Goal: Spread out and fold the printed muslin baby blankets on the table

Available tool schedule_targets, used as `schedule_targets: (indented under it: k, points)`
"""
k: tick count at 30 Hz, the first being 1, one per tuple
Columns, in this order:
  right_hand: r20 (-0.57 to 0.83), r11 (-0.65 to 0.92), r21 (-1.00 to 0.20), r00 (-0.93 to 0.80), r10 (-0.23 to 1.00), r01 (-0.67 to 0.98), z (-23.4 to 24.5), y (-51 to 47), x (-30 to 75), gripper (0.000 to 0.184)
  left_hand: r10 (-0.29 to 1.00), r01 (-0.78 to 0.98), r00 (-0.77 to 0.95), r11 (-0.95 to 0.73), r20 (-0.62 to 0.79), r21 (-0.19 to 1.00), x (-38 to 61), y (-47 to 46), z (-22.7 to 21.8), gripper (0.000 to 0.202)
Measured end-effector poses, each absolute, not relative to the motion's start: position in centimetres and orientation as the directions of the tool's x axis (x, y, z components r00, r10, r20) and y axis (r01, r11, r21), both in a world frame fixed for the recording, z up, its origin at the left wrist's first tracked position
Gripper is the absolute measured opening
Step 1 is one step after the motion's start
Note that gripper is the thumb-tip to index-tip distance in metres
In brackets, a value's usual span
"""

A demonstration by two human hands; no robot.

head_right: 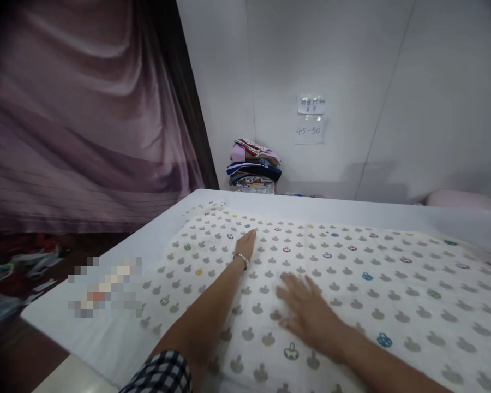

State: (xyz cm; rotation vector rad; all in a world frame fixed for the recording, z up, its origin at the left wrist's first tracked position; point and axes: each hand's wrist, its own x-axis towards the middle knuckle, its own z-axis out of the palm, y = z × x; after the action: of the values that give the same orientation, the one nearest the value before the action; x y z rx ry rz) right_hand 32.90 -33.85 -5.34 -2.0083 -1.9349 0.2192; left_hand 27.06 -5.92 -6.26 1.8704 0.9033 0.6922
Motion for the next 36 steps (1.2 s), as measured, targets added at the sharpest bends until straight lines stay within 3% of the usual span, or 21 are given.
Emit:
schedule_targets:
  k: [2, 4, 10, 13, 17, 22, 27, 31, 36]
  points:
    - [0.095, 0.140, -0.393, -0.112, 0.989, 0.909, -5.5, -34.7, 29.6, 0.069, 0.840, 0.236, 0.538, -0.232, 0.072, 0.943, 26.9, -5.6, -6.1, 0.041]
    - [0.068, 0.196, -0.414, -0.184, 0.980, 0.889, -6.0, -35.5, 27.7, 0.070, 0.856, 0.179, 0.517, -0.146, 0.034, 0.973, 26.6, -5.2, -5.8, 0.043]
    - [0.073, 0.184, -0.378, -0.169, 0.983, 0.907, -6.6, -36.0, 27.2, 0.066, 0.829, 0.135, 0.540, 0.083, -0.143, 0.987, 24.3, -2.5, -3.1, 0.064]
    - [0.087, 0.184, -0.342, -0.165, 0.983, 0.921, -6.6, -36.0, 27.3, 0.065, 0.810, 0.204, 0.555, 0.091, -0.192, 0.975, 22.5, -0.8, -0.9, 0.064]
    - [0.075, 0.175, -0.339, -0.159, 0.984, 0.924, -6.8, -36.2, 27.6, 0.063, 0.859, 0.338, 0.489, -0.028, -0.150, 0.941, 17.9, 1.3, 1.4, 0.058]
    - [0.057, 0.177, -0.360, -0.168, 0.984, 0.916, -5.5, -36.2, 26.1, 0.059, 0.979, 0.689, 0.204, -0.127, -0.023, 0.713, 6.1, 3.0, 1.4, 0.038]
    - [0.142, 0.264, -0.368, -0.227, 0.964, 0.892, -4.3, -35.1, 21.5, 0.050, 0.997, 0.928, -0.058, 0.038, 0.045, 0.372, -3.2, 2.3, -0.7, 0.050]
    - [0.175, 0.238, -0.289, -0.193, 0.965, 0.927, -4.8, -33.3, 18.9, 0.038, 0.997, 0.974, -0.071, 0.070, -0.004, 0.217, -4.2, 2.4, -1.9, 0.050]
    - [0.196, 0.198, -0.106, -0.175, 0.965, 0.974, -6.0, -31.6, 18.4, 0.018, 1.000, 0.991, -0.003, 0.007, -0.030, 0.135, -3.4, 3.1, -2.6, 0.036]
